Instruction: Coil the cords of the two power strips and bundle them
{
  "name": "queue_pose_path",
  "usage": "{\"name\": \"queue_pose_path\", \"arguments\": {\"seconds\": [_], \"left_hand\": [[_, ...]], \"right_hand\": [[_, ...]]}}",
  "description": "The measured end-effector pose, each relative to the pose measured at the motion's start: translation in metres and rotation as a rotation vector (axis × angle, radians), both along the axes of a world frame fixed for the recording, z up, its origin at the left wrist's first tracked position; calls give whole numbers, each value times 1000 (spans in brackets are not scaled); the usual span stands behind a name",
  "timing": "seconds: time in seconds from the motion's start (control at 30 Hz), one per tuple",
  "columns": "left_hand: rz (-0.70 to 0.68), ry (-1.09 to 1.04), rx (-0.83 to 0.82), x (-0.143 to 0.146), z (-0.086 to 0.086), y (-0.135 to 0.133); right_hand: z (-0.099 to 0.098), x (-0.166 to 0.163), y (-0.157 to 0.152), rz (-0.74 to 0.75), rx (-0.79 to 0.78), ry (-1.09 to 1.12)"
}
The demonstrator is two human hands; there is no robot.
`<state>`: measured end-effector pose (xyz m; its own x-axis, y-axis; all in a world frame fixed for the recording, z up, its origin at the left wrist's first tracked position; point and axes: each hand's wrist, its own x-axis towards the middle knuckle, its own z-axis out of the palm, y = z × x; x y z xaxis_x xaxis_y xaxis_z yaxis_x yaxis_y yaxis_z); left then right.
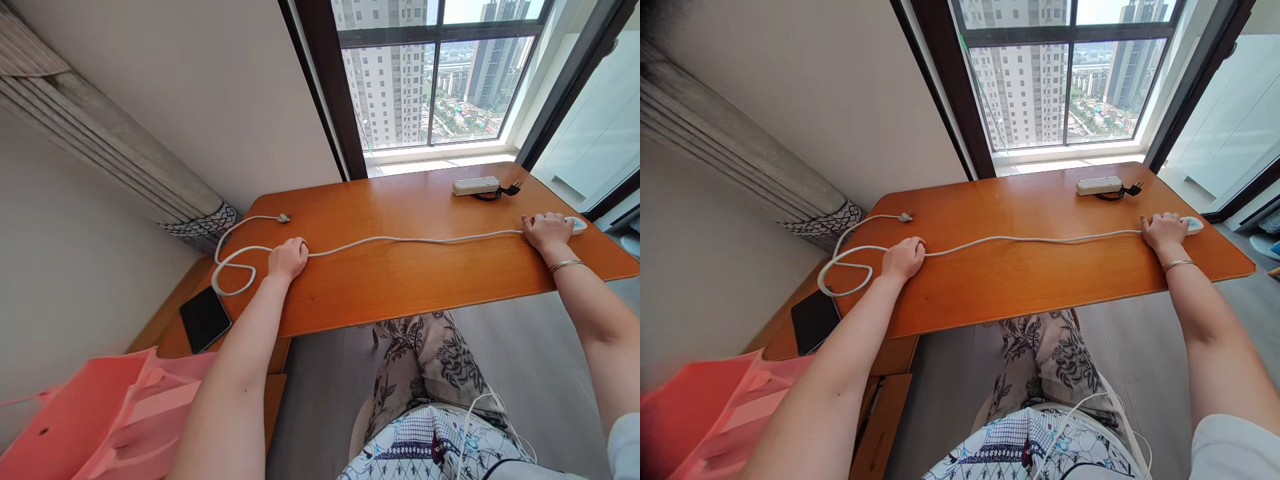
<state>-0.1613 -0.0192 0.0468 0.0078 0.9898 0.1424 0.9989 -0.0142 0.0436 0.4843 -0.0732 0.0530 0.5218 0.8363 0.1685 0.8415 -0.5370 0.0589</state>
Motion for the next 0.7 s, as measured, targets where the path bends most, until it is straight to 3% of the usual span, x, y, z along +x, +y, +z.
{"name": "queue_pose_path", "arguments": {"seconds": [0.1, 0.2, 0.37, 0.57, 0.7], "left_hand": [[87, -85, -69, -9, -1, 1], [74, -129, -52, -9, -2, 4], [-50, -217, 61, 8, -2, 8], [-242, -236, 8, 42, -2, 0], [-354, -219, -45, 57, -8, -10]], "right_hand": [[6, -1, 5, -49, -33, -4], [12, -4, 15, -39, -49, -15], [14, -20, 42, 111, -6, 10], [-3, -44, 82, 297, 26, 185], [-12, -51, 101, 257, -23, 263]]}}
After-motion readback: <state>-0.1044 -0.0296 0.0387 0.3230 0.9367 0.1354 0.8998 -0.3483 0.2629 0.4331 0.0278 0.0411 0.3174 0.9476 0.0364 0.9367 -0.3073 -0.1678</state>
